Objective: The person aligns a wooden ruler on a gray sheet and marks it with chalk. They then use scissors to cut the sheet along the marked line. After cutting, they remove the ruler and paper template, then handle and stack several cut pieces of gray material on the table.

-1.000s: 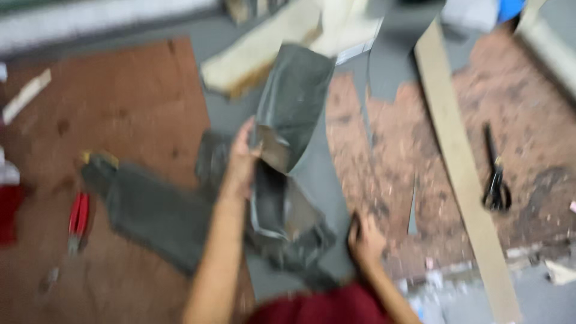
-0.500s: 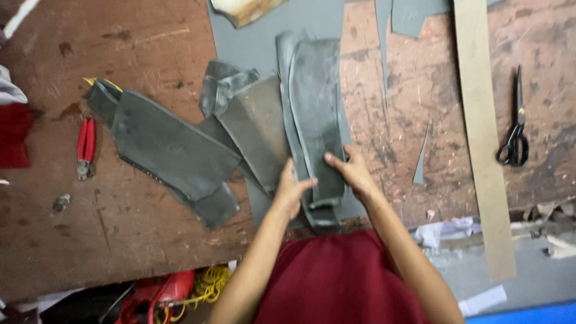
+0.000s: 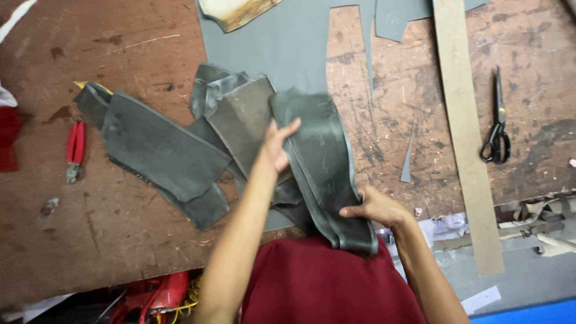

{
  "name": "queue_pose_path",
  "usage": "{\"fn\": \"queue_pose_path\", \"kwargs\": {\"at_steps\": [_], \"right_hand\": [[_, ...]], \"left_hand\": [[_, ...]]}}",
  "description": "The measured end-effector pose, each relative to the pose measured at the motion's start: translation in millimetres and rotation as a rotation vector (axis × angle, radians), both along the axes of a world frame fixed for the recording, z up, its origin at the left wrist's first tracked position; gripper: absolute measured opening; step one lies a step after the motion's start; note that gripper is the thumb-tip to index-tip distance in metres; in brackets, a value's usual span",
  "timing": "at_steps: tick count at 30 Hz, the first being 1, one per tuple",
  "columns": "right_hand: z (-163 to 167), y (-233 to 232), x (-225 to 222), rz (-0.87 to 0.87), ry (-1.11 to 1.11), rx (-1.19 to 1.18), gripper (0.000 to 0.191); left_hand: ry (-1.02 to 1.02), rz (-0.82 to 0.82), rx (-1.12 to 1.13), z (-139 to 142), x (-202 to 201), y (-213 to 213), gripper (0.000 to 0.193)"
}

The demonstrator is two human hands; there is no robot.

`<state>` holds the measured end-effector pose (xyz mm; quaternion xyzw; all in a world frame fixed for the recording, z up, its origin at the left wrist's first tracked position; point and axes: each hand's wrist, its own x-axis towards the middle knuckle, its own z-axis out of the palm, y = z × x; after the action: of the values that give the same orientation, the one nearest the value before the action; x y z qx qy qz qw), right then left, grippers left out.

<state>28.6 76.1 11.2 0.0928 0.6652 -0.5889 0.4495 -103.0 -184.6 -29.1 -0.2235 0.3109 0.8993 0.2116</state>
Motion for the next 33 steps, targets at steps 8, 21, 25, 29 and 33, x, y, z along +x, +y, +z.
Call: {"fn": "queue_pose_path", "kwargs": {"at_steps": [8, 21, 25, 29, 33], "right_hand": [[-16, -3, 8, 0.162, 0.051, 0.082, 0.039], [-50, -76, -87, 0.172, 0.764, 0.661, 0.061], [-54, -105, -96, 0.267, 0.638, 0.719, 0.081], [-58, -106, -82, 0.255, 0.560, 0.551, 0.061], [-57, -68, -58, 0.107, 0.316, 0.450, 0.041]], "left_hand": [[0.369, 0.335, -0.540, 16, -45, -79, 0.108], [-0.338, 0.134, -0.746, -15, 142, -126, 0.072], [-0.352, 0.263, -0.728, -43, 160, -74, 0.088], [-0.116, 0.235, -0.915, -50, 138, -54, 0.087], [-0.080, 0.077, -1.124, -49, 126, -22, 0.095]]}}
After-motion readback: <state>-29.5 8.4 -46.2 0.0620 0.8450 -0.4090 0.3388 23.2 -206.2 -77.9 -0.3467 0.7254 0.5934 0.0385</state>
